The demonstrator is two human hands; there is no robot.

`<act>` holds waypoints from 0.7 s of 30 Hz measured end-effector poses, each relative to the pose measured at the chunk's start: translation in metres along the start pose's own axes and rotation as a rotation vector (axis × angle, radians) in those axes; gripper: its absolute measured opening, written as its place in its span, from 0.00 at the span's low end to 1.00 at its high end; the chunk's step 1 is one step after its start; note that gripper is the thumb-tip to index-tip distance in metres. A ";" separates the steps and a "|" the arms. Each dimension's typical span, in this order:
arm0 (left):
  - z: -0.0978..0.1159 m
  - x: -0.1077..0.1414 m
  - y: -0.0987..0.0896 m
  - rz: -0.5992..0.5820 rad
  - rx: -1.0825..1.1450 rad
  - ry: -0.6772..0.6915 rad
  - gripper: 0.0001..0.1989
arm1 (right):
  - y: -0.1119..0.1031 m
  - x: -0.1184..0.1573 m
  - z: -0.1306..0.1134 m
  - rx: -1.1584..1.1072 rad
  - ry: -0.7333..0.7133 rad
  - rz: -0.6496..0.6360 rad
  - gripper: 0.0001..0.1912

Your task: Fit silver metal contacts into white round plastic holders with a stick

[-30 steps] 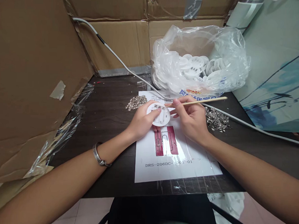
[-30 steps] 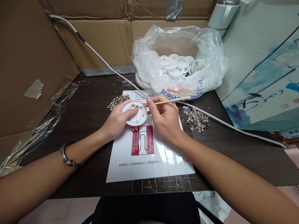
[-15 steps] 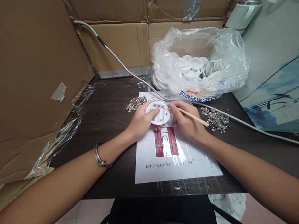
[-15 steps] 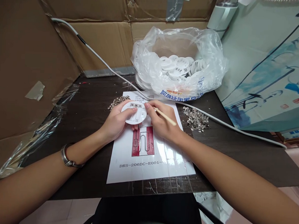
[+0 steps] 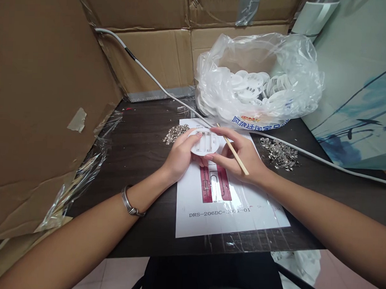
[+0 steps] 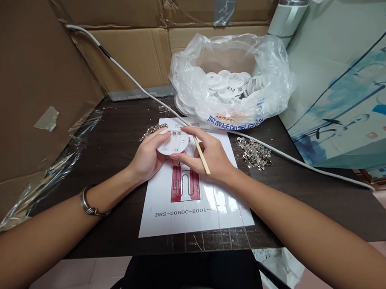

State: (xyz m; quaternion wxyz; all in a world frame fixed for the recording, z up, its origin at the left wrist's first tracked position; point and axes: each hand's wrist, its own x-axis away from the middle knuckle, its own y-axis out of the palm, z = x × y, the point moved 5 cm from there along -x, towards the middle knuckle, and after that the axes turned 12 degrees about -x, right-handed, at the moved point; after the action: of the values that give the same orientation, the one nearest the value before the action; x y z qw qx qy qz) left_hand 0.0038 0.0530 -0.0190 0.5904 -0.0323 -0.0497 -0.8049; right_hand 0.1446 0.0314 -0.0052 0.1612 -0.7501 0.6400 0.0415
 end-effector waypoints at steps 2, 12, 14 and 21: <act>-0.001 -0.001 0.000 -0.031 0.005 0.000 0.14 | -0.001 0.000 0.002 -0.009 0.038 0.019 0.33; -0.005 -0.004 0.001 -0.111 -0.053 -0.049 0.32 | -0.001 0.002 0.007 -0.090 0.069 0.051 0.29; -0.006 -0.004 0.001 -0.109 -0.055 -0.051 0.32 | -0.001 0.001 0.006 -0.082 0.070 0.050 0.28; -0.005 -0.003 0.001 -0.108 -0.074 -0.056 0.34 | -0.001 0.001 0.005 -0.066 0.098 0.039 0.29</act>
State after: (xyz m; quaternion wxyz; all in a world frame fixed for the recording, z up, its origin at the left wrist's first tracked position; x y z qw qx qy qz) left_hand 0.0058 0.0554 -0.0245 0.5429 -0.0740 -0.0382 -0.8356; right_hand 0.1467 0.0318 -0.0098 0.1040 -0.7437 0.6598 0.0290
